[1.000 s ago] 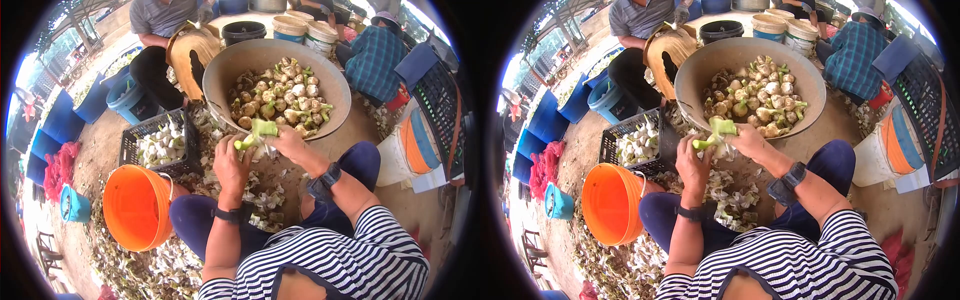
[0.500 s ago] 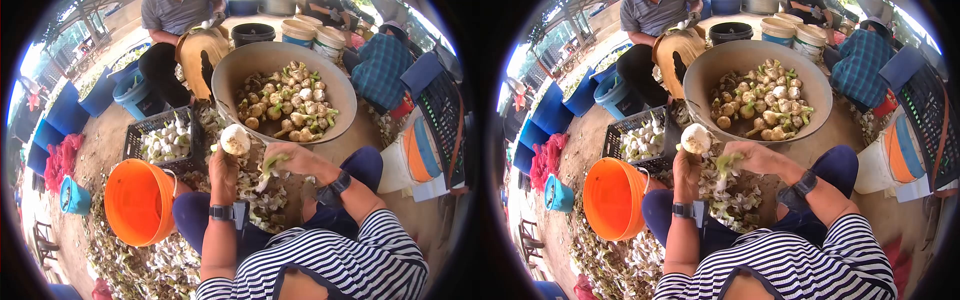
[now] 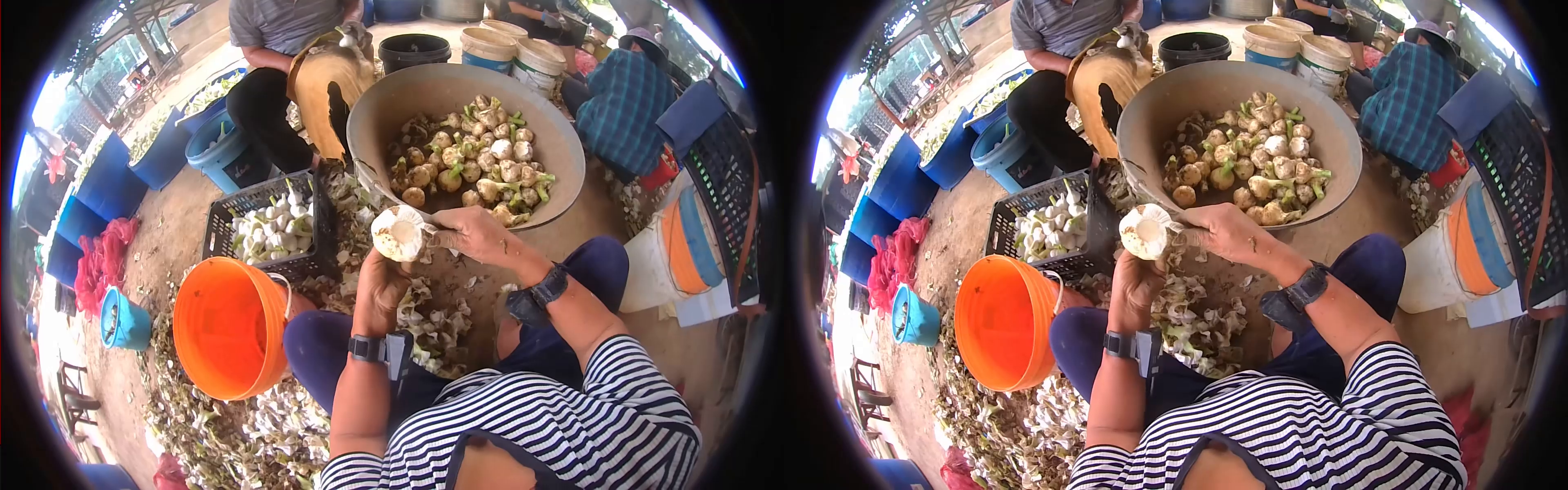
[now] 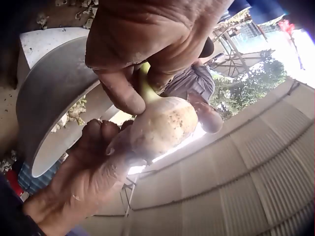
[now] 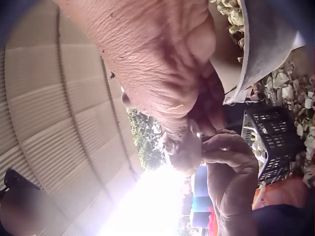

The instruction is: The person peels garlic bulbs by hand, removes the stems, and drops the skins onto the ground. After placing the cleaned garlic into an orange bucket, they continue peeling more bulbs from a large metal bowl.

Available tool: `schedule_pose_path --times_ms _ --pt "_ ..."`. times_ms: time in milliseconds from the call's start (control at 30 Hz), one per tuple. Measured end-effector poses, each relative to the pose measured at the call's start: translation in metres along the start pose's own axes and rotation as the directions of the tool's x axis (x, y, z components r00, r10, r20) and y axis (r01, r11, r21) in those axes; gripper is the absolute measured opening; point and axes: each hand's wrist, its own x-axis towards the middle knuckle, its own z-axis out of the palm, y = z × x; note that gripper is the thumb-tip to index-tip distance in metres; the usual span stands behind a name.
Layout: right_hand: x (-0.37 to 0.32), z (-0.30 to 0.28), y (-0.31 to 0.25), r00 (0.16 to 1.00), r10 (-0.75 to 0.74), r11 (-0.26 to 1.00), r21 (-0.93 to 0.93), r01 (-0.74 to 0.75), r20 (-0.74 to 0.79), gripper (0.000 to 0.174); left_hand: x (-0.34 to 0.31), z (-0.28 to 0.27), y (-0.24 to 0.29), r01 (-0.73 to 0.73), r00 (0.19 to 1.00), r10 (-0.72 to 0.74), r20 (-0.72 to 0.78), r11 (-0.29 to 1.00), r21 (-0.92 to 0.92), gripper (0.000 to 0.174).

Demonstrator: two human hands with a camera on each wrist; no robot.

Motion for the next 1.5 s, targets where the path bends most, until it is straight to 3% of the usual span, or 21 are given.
schedule_pose_path --times_ms 100,200,300,400,500,533,567,600,633,700,833,933,967,1067,1100,1133,1167,1200,1233,1367,1500 --pt "-0.004 0.009 0.014 0.992 -0.114 0.993 0.003 0.114 -0.048 0.025 0.000 -0.003 0.002 0.006 0.999 -0.004 -0.037 0.999 0.036 0.031" --pt "-0.010 0.010 0.001 0.995 -0.092 0.878 0.470 0.092 -0.022 0.019 0.005 0.002 -0.003 -0.145 0.960 0.175 -0.217 0.979 0.145 0.031" --pt "0.003 0.007 0.005 0.963 0.067 0.139 0.959 0.249 -0.260 0.015 0.002 0.001 -0.002 -0.216 0.911 0.307 -0.276 0.924 0.316 0.031" --pt "0.016 -0.015 0.030 0.919 0.160 -0.126 0.916 0.380 -0.359 0.020 0.003 0.001 -0.001 -0.233 0.875 0.372 -0.309 0.884 0.405 0.035" --pt "0.005 -0.021 0.036 0.925 0.185 -0.031 0.939 0.344 -0.332 0.033 -0.002 0.005 0.005 -0.294 0.895 0.398 -0.202 0.866 0.404 0.042" --pt "0.000 -0.020 0.032 0.980 0.038 0.502 0.852 0.149 -0.194 0.036 -0.004 0.007 0.007 -0.318 0.881 0.428 -0.200 0.850 0.420 0.040" --pt "-0.008 -0.020 0.025 1.000 -0.005 0.890 0.455 0.001 0.007 0.039 -0.005 0.009 0.008 -0.339 0.868 0.456 -0.197 0.834 0.437 0.038" --pt "-0.013 -0.015 0.022 0.996 0.052 0.989 0.132 -0.062 0.075 0.040 -0.006 0.010 0.007 -0.355 0.856 0.480 -0.195 0.817 0.454 0.037" --pt "-0.019 -0.010 0.018 0.984 0.110 0.975 -0.210 -0.078 0.142 0.042 -0.005 0.007 0.004 -0.415 0.833 0.540 -0.120 0.755 0.508 0.032" --pt "-0.016 0.010 0.013 0.987 0.159 0.901 -0.412 -0.138 0.017 0.041 -0.004 0.008 0.000 -0.400 0.818 0.570 -0.075 0.658 0.638 0.029" --pt "-0.001 0.034 0.004 0.931 0.087 0.980 0.199 -0.016 -0.355 0.023 -0.004 0.014 -0.014 -0.394 0.798 0.601 -0.036 0.567 0.724 0.024" --pt "0.001 0.039 0.033 0.918 0.373 0.482 0.874 -0.065 -0.138 0.018 -0.011 0.025 -0.011 -0.336 0.867 0.491 -0.088 0.705 0.625 0.026" --pt "-0.001 0.036 0.048 0.884 0.445 0.464 0.882 -0.087 -0.147 0.021 -0.016 0.032 -0.009 -0.333 0.889 0.449 -0.088 0.767 0.549 0.026" --pt "-0.010 0.039 0.047 0.955 -0.166 0.971 0.127 0.202 -0.246 0.028 -0.017 0.025 0.009 -0.366 0.880 0.464 -0.105 0.801 0.474 0.031" --pt "-0.014 0.028 0.034 0.983 -0.161 0.985 0.044 0.165 -0.090 0.030 -0.020 0.013 0.023 -0.398 0.857 0.509 -0.084 0.756 0.520 0.033" --pt "-0.019 0.016 0.022 0.986 -0.151 0.987 -0.046 0.155 0.068 0.033 -0.031 0.018 0.035 -0.489 0.826 0.550 -0.121 0.807 0.331 0.034" --pt "-0.018 0.000 0.015 0.992 0.025 0.999 -0.042 -0.020 0.126 0.032 -0.032 0.014 0.058 -0.503 0.847 0.510 0.151 0.860 -0.087 0.033" --pt "-0.012 -0.015 0.016 0.963 0.195 0.981 -0.046 -0.190 0.186 0.032 -0.033 0.011 0.081 -0.251 0.803 0.431 0.412 0.871 -0.423 0.032" --pt "-0.005 -0.032 0.032 0.965 0.245 0.967 -0.096 -0.236 0.091 0.031 -0.039 0.010 0.095 -0.350 0.781 0.531 0.329 0.809 -0.473 0.033" --pt "0.018 -0.082 0.143 0.960 0.252 0.736 -0.621 -0.270 -0.120 0.032 -0.023 0.006 0.066 -0.594 0.801 0.599 0.019 0.797 -0.110 0.033" --pt "0.031 -0.080 0.257 0.819 0.558 0.522 -0.824 -0.221 0.135 0.027 -0.009 0.020 0.025 -0.314 0.909 0.401 -0.108 0.834 0.454 0.041"
